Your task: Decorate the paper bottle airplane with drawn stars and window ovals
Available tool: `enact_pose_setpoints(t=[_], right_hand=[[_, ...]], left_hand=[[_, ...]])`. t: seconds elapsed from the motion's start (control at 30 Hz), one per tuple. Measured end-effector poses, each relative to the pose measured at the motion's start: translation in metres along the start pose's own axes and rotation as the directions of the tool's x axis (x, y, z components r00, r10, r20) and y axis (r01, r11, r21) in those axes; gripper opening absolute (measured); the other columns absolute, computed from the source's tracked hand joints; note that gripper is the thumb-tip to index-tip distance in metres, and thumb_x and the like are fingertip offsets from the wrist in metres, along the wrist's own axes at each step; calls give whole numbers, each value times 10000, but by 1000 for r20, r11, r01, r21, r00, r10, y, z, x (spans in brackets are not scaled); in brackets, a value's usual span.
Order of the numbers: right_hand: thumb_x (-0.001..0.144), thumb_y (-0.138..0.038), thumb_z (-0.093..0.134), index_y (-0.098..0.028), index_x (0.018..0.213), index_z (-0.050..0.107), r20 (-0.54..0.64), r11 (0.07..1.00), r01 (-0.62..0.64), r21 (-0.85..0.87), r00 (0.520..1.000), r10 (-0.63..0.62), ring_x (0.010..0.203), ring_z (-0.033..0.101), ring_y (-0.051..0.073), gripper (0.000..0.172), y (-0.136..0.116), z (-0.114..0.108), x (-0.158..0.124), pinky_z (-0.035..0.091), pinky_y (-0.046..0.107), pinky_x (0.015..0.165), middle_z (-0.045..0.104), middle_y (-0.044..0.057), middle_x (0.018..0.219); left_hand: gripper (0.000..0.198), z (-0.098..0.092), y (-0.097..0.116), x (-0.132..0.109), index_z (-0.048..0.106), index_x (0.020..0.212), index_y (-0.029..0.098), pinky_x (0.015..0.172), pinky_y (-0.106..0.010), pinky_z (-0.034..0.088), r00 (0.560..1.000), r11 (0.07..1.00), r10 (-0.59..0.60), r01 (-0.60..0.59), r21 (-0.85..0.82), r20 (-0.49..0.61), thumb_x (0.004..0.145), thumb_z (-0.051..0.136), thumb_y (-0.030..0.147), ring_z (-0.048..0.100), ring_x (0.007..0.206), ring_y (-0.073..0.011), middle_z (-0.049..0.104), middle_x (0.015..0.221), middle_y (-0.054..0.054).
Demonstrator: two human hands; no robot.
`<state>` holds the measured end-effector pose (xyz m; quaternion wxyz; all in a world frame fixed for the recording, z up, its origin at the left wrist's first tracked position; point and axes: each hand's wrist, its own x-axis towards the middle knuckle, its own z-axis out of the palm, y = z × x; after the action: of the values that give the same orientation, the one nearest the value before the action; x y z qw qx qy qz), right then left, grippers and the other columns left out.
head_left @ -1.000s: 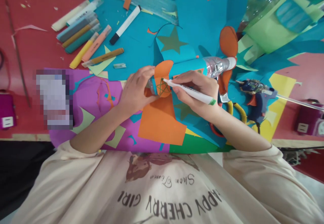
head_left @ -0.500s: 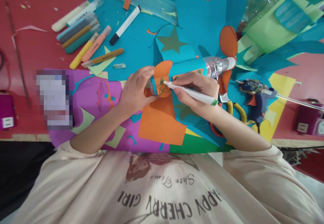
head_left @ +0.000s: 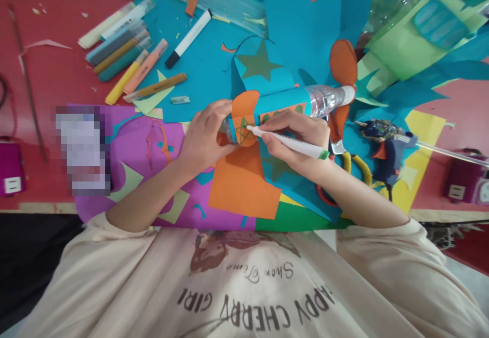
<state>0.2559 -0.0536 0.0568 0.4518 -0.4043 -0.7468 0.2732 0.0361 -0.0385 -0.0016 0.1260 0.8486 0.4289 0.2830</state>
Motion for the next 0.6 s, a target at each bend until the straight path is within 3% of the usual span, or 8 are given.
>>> enact_pose_setpoints(t=[0.27,0.4,0.6], right_hand=[[884,-265,655,-220,843,672,-25,999,-14,32,1000,15,639,660,117,63,0,1,0,513,267,588,754,6,784],[889,-301,653,-215,826,674,9,1000,-18,12,1000,18,647,655,122,108,0,-1,0,509,275,587,738,-2,756],[883,-261,655,-223,838,661,-45,999,-13,50,999,15,597,639,106,59,-1,2,0,496,257,551,750,-2,780]], left_hand=[[579,0,1,0,341,1375,259,893,-405,516,997,999,38,-40,-27,-59,951,581,573,588,1271,-301,592,1360,-114],[601,0,0,0,324,1379,251,892,-403,521,997,999,49,-50,-11,-54,946,591,572,591,1267,-303,588,1361,-119],[591,0,-1,-1,325,1378,272,926,-406,516,1000,1000,16,-16,-7,-18,944,593,570,574,1293,-297,580,1378,-105]])
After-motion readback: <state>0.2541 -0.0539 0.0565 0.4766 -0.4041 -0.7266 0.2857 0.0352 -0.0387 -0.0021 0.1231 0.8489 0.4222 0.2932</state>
